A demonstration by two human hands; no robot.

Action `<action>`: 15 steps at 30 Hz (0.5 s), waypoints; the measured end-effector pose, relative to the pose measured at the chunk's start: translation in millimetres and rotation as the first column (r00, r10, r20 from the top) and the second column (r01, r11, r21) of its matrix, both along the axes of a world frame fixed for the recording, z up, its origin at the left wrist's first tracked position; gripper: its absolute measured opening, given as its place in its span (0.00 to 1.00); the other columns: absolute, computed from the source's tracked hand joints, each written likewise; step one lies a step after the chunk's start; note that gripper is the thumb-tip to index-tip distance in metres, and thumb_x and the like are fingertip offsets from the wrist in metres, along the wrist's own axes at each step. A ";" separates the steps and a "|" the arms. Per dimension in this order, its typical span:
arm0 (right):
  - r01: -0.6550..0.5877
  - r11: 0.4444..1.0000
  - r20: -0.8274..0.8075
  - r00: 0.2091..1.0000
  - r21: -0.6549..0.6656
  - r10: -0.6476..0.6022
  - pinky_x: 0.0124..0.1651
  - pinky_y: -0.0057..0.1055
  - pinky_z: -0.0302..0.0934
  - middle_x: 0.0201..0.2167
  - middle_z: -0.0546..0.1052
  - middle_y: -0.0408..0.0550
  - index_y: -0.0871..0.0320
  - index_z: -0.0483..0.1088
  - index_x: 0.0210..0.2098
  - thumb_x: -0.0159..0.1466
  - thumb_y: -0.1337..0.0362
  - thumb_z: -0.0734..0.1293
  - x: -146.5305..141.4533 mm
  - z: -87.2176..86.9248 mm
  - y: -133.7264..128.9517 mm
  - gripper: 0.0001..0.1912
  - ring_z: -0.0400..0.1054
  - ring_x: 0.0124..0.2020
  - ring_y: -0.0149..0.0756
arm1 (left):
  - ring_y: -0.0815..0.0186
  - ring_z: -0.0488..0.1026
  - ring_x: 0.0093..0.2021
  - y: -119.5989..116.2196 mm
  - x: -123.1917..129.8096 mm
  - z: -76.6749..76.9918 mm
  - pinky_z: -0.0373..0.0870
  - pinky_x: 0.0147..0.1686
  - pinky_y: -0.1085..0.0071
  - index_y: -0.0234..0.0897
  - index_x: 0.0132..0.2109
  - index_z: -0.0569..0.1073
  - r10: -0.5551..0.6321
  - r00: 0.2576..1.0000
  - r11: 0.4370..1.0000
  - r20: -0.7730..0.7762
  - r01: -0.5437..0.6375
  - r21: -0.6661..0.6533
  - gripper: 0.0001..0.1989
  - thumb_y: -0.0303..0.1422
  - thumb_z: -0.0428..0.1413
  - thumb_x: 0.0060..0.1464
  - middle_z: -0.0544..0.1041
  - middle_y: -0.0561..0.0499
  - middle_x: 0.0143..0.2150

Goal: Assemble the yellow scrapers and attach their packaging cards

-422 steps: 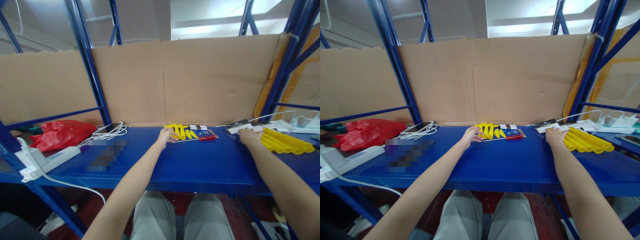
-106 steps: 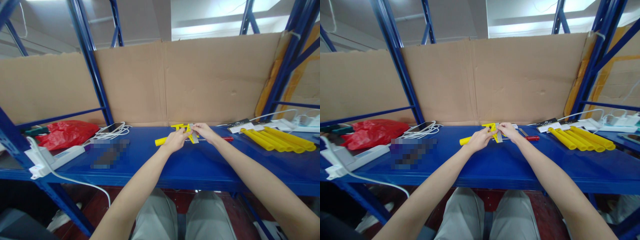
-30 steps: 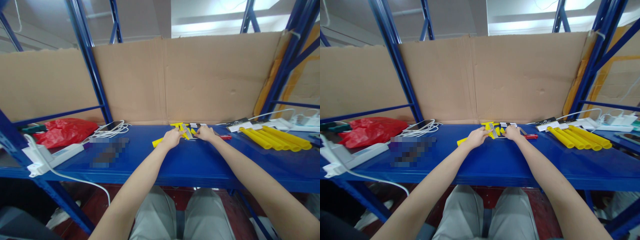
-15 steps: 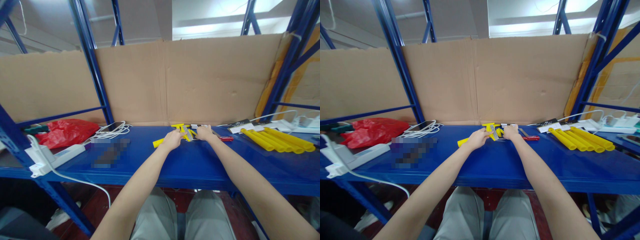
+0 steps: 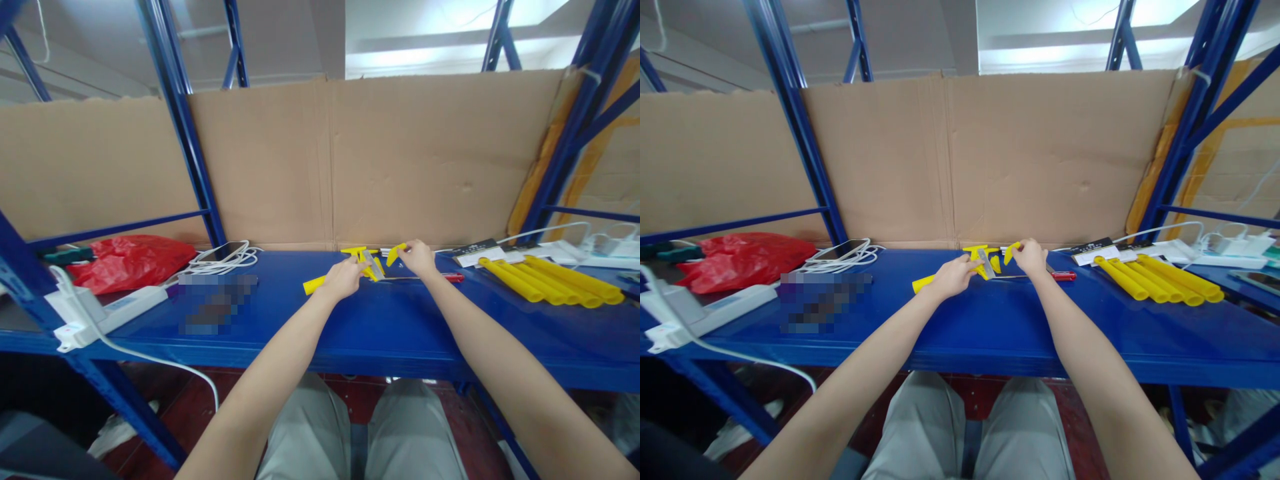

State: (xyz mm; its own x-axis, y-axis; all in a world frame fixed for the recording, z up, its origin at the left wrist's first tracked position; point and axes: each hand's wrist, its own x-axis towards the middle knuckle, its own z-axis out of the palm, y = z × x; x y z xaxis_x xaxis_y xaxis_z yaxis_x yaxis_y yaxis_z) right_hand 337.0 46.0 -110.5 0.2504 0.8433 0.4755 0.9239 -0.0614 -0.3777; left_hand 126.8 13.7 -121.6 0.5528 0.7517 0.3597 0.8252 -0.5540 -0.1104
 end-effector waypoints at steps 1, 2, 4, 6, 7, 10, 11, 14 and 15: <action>-0.014 0.999 -0.048 0.999 0.049 0.016 0.47 0.37 0.59 0.44 0.76 0.57 0.60 0.74 0.37 0.60 0.61 0.59 0.0 1.1 0.5 0.15 0.69 0.46 0.45 | 0.61 0.71 0.49 -0.4 0.1 0.2 0.68 0.48 0.68 0.47 0.61 0.63 0.004 1.000 1.000 -0.001 -0.004 -0.003 0.22 0.31 0.45 0.62 0.69 0.45 0.50; -0.027 0.996 -0.103 0.994 0.089 0.036 0.45 0.35 0.60 0.43 0.76 0.57 0.61 0.74 0.36 0.60 0.61 0.59 -0.4 2.2 1.0 0.14 0.70 0.45 0.45 | 0.61 0.72 0.48 -0.6 0.2 0.3 0.68 0.47 0.67 0.47 0.62 0.63 0.008 1.000 1.000 -0.002 -0.008 -0.006 0.22 0.31 0.45 0.62 0.69 0.45 0.50; -0.040 0.988 -0.253 0.964 0.147 0.077 0.42 0.32 0.62 0.40 0.77 0.58 0.62 0.72 0.36 0.61 0.62 0.58 -2.6 3.8 2.1 0.13 0.72 0.40 0.42 | 0.61 0.72 0.48 -0.5 0.2 0.5 0.69 0.47 0.67 0.47 0.62 0.62 0.009 1.000 1.000 -0.006 -0.009 -0.011 0.22 0.31 0.45 0.62 0.69 0.44 0.51; -0.043 0.982 -0.427 0.896 0.185 0.120 0.37 0.30 0.63 0.36 0.78 0.58 0.62 0.69 0.39 0.63 0.61 0.57 -6.0 4.4 3.2 0.14 0.73 0.33 0.39 | 0.61 0.71 0.49 -0.2 0.2 0.5 0.68 0.48 0.67 0.47 0.62 0.62 0.002 1.000 1.000 -0.006 -0.002 -0.015 0.22 0.31 0.45 0.62 0.69 0.44 0.51; -0.050 0.979 -0.504 0.851 0.199 0.146 0.33 0.30 0.63 0.34 0.78 0.57 0.62 0.67 0.42 0.64 0.60 0.56 -7.9 4.3 3.6 0.14 0.73 0.29 0.38 | 0.61 0.71 0.49 0.0 0.2 0.5 0.68 0.48 0.68 0.47 0.62 0.63 -0.003 1.000 1.000 -0.005 0.002 -0.017 0.22 0.32 0.45 0.62 0.69 0.45 0.51; -0.104 0.969 -0.656 0.720 0.222 0.227 0.24 0.28 0.61 0.29 0.77 0.52 0.60 0.62 0.46 0.66 0.55 0.54 -14.1 3.3 3.9 0.17 0.72 0.21 0.35 | 0.62 0.71 0.49 0.1 0.5 0.4 0.68 0.48 0.69 0.47 0.61 0.64 -0.012 1.000 1.000 0.003 0.012 -0.022 0.21 0.32 0.46 0.62 0.70 0.45 0.51; -0.122 0.968 -0.692 0.679 0.221 0.244 0.22 0.27 0.61 0.28 0.77 0.51 0.59 0.61 0.46 0.66 0.54 0.53 -16.2 3.1 3.4 0.17 0.71 0.20 0.34 | 0.62 0.71 0.49 0.0 0.6 0.5 0.67 0.48 0.69 0.47 0.61 0.64 -0.013 1.000 1.000 0.006 0.013 -0.021 0.21 0.32 0.46 0.62 0.70 0.45 0.51; -0.162 0.966 -0.796 0.549 0.200 0.256 0.19 0.25 0.60 0.23 0.75 0.48 0.59 0.60 0.43 0.67 0.57 0.53 -22.5 3.3 -0.1 0.13 0.69 0.17 0.32 | 0.63 0.71 0.49 -0.5 0.8 0.8 0.67 0.48 0.70 0.47 0.61 0.64 -0.012 1.000 1.000 0.005 0.012 -0.018 0.21 0.31 0.46 0.62 0.70 0.46 0.51; -0.174 0.967 -0.825 0.506 0.188 0.251 0.19 0.24 0.60 0.21 0.74 0.47 0.59 0.61 0.42 0.67 0.59 0.52 -24.3 3.5 -1.7 0.12 0.68 0.16 0.31 | 0.63 0.71 0.49 -0.7 0.8 0.9 0.67 0.48 0.70 0.46 0.62 0.64 -0.011 1.000 1.000 0.005 0.011 -0.017 0.21 0.31 0.46 0.62 0.71 0.46 0.51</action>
State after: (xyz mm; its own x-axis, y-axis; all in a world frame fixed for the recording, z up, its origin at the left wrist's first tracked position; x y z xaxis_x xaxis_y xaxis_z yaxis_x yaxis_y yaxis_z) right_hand 312.6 44.3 -107.1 0.3818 0.9012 0.2051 0.1592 0.1545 -0.9751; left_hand 127.6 13.0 -120.7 0.5597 0.7515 0.3492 0.8193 -0.5651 -0.0972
